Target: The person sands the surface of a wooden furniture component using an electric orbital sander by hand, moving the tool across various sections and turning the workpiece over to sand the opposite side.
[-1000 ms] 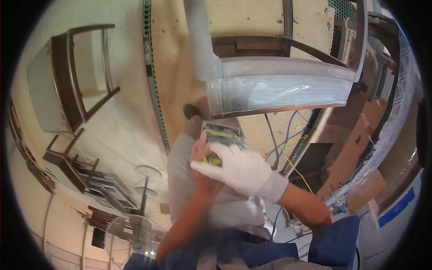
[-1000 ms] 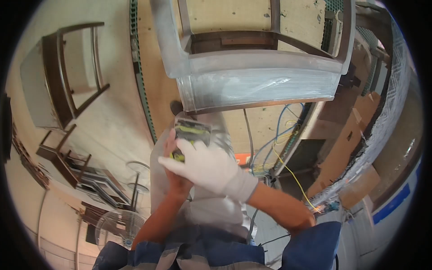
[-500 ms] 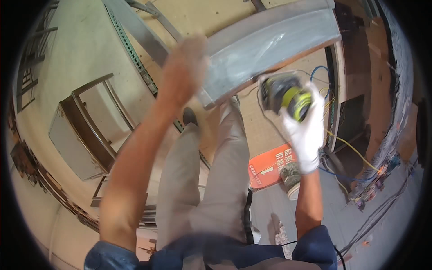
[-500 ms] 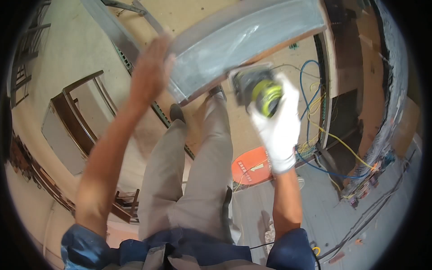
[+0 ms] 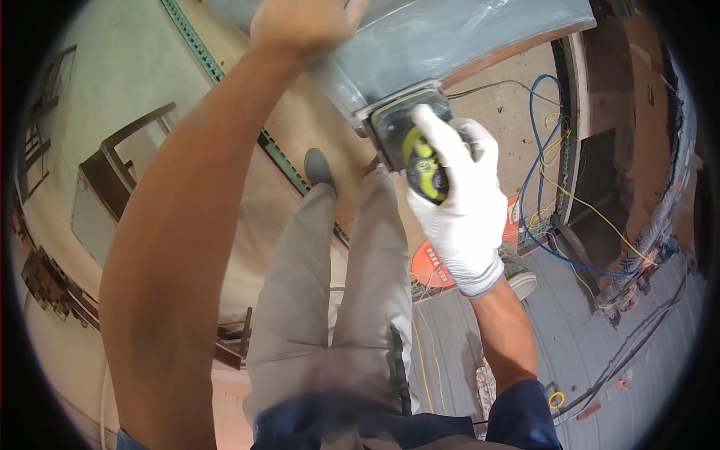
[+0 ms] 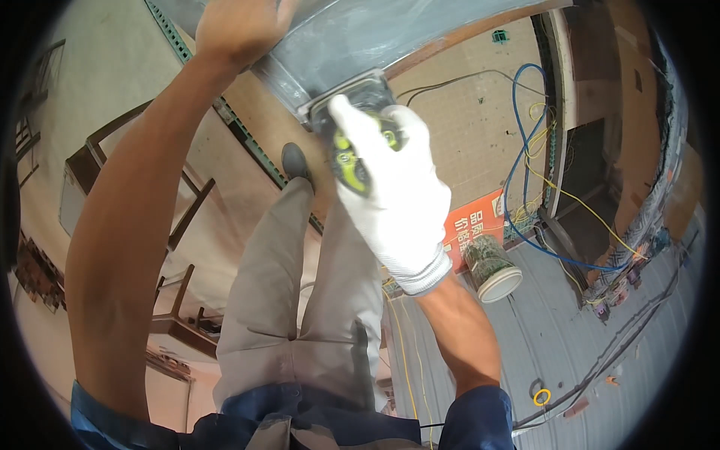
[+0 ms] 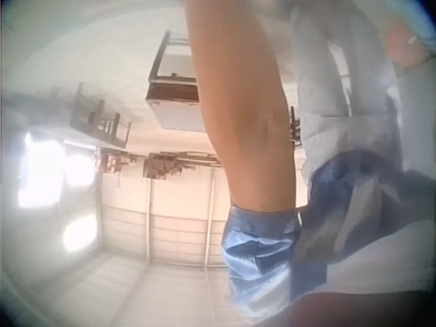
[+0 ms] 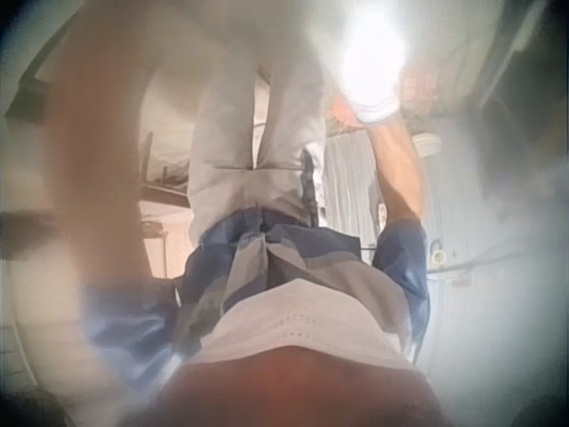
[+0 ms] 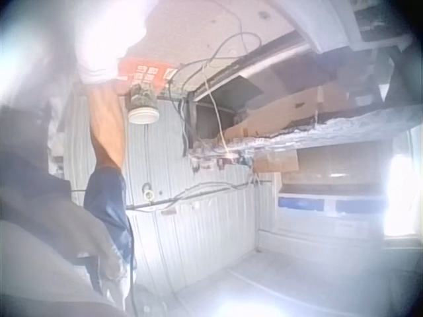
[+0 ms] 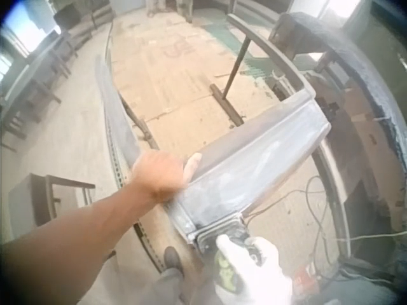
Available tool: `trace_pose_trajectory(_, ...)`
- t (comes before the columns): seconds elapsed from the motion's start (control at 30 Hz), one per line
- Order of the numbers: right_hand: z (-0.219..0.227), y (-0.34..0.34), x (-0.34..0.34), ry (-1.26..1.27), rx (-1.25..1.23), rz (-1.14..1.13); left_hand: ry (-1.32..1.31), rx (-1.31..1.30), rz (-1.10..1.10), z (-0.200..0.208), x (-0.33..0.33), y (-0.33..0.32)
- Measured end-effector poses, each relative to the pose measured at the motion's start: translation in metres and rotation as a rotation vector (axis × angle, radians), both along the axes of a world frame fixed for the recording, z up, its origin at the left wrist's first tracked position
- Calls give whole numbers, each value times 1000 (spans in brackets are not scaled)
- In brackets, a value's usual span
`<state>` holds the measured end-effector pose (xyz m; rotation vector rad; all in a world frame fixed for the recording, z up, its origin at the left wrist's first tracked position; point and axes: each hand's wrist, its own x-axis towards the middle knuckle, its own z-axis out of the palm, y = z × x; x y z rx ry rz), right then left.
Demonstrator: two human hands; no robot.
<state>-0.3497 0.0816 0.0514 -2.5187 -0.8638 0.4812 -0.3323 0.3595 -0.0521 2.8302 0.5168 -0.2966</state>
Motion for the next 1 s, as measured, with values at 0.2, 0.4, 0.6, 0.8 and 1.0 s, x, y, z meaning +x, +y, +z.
trace_pose_trajectory(0.2, -2, -7, -4, -58, 16, -119, 5, -3, 56, -1, 3, -5)
trace_pose_trajectory(0.4, 5, 6, -11, -49, -56, -116, -104, -61, 114, -3, 0, -4)
trace_pose_trajectory(0.6, 8, 3, -32, -52, -52, -45, -81, -30, 100, -6, 4, -4)
trace_pose_trajectory(0.8, 8, 16, -29, -211, -38, -93, -27, -21, 94, -2, 1, -4)
trace_pose_trajectory(1.0, 3, 4, -44, -158, -27, 96, -117, -69, 113, -3, 0, -3)
